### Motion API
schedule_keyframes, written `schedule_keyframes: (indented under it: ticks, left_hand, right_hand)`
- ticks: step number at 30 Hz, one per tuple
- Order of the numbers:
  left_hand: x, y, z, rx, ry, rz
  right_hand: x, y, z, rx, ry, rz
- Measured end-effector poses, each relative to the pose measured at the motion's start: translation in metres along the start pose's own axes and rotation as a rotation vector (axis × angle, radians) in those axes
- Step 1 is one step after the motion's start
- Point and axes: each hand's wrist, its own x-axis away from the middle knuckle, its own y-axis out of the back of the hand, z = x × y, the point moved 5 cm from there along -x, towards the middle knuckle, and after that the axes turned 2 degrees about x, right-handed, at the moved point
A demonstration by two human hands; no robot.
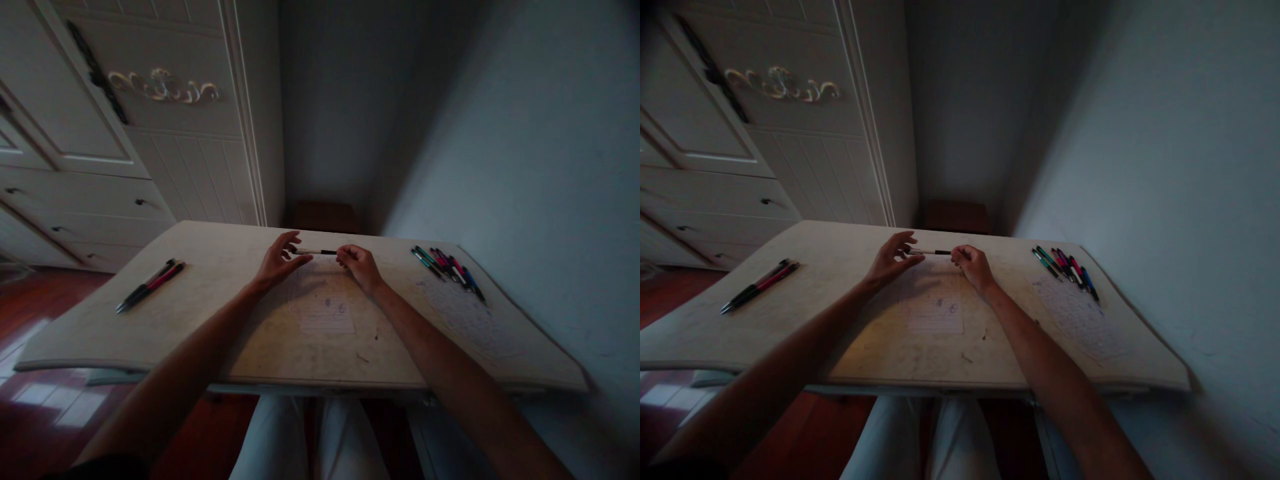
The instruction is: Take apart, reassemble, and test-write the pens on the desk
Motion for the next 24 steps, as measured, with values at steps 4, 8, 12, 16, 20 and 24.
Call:
schedule_keyframes:
  ticks: [4,8,12,16,20,24]
  left_hand:
    - [-0.001,0.01,0.0,-0.08,0.112,-0.092]
    - [-0.003,0.006,0.005,-0.059,0.122,-0.004]
    - [-0.005,-0.001,0.012,0.133,0.125,0.046]
    - [-0.004,-0.001,0.011,0.223,0.093,0.004]
    - [-0.003,0.002,0.008,0.209,0.114,-0.067]
    - [-0.004,0.003,0.01,0.11,0.148,-0.036]
  right_hand:
    - [0.0,0.003,0.003,0.015,0.04,-0.04]
    - [-0.001,0.006,0.003,0.006,0.057,-0.065]
    - [-0.003,0.009,0.001,-0.005,0.055,-0.079]
    - [-0.004,0.009,-0.001,-0.013,0.044,-0.084]
    - [-0.003,0.009,0.001,-0.011,0.054,-0.094]
    - [-0.003,0.009,0.002,-0.003,0.069,-0.083]
